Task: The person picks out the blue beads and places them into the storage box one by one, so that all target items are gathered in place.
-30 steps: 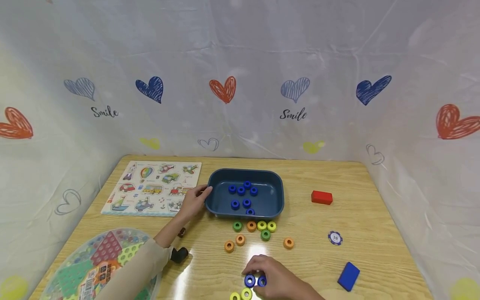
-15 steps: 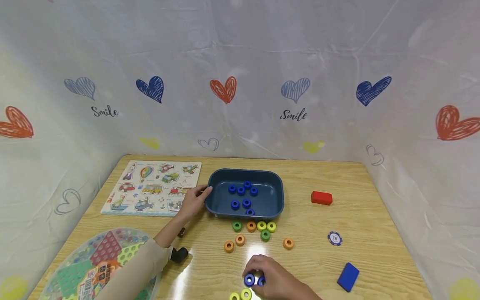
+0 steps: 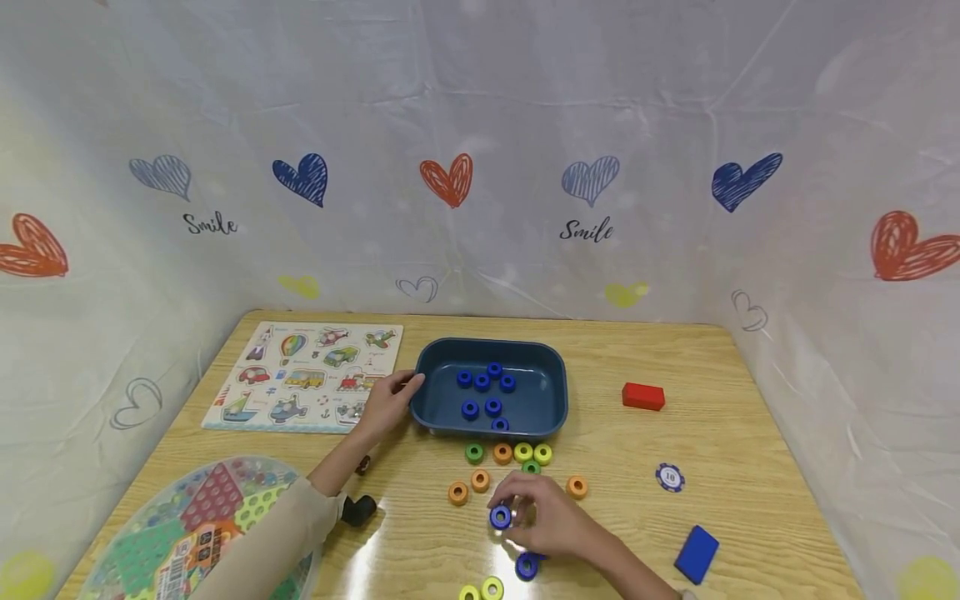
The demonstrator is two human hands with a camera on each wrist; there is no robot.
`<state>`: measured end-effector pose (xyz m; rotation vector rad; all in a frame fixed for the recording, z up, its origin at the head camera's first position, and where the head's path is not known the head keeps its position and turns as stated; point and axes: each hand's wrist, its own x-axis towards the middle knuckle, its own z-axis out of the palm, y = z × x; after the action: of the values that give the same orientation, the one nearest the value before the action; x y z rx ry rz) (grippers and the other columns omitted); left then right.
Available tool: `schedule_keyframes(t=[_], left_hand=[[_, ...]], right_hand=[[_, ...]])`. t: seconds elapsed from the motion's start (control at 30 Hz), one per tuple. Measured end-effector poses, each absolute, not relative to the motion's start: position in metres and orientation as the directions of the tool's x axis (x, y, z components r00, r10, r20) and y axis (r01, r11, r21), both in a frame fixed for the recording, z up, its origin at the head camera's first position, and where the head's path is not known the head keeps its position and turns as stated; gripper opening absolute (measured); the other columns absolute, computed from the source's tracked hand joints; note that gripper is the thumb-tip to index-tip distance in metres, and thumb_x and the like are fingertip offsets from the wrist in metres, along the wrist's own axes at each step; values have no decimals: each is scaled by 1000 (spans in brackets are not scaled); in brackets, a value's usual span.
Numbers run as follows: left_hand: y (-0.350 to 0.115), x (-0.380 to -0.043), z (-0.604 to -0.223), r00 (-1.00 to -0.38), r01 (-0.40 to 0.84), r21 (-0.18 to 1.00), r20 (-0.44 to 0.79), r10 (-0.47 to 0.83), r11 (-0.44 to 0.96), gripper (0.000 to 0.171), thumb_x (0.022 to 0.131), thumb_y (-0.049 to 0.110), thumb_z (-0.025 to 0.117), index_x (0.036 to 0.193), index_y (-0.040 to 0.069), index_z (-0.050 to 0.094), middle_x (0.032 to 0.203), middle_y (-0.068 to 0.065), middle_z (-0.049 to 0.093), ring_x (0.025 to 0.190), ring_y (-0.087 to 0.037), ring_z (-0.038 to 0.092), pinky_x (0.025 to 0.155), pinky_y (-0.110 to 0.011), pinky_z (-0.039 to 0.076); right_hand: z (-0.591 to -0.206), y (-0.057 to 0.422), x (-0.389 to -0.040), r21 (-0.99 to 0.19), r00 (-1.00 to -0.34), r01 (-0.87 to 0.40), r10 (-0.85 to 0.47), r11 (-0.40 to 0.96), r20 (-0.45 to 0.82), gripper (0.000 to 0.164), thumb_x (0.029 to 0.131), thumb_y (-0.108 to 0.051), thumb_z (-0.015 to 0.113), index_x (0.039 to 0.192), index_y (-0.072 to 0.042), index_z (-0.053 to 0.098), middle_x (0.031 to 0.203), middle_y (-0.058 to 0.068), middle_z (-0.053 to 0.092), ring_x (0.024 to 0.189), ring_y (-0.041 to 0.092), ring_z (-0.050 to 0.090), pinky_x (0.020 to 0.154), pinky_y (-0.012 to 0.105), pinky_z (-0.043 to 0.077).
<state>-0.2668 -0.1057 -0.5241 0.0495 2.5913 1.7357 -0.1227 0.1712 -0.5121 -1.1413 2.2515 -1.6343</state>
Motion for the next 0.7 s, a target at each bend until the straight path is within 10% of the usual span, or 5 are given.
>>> schedule_keyframes(t=[0.4,0.7], left_hand=[[-107,-265,-522,-999,3,924,-16,46,382,41,91,36,58,116,4,63,110,-9,63,97,-21,59,81,-34,50],[-107,-264,-521,-999,9,923,-11,50,386,40,91,36,57,117,5,63,108,-8,63,96,-20,59,81,-33,50]], right_hand=[[-434,186,-189,-789,-829,-482,-490,381,269,31,72,8,73,101,-1,65,98,14,61,82,29,55,63,34,52],[-468,203,-246,-759,-880,-410,-439,506,183,31,75,1,74,104,-2,65,98,5,61,84,25,56,63,29,50]])
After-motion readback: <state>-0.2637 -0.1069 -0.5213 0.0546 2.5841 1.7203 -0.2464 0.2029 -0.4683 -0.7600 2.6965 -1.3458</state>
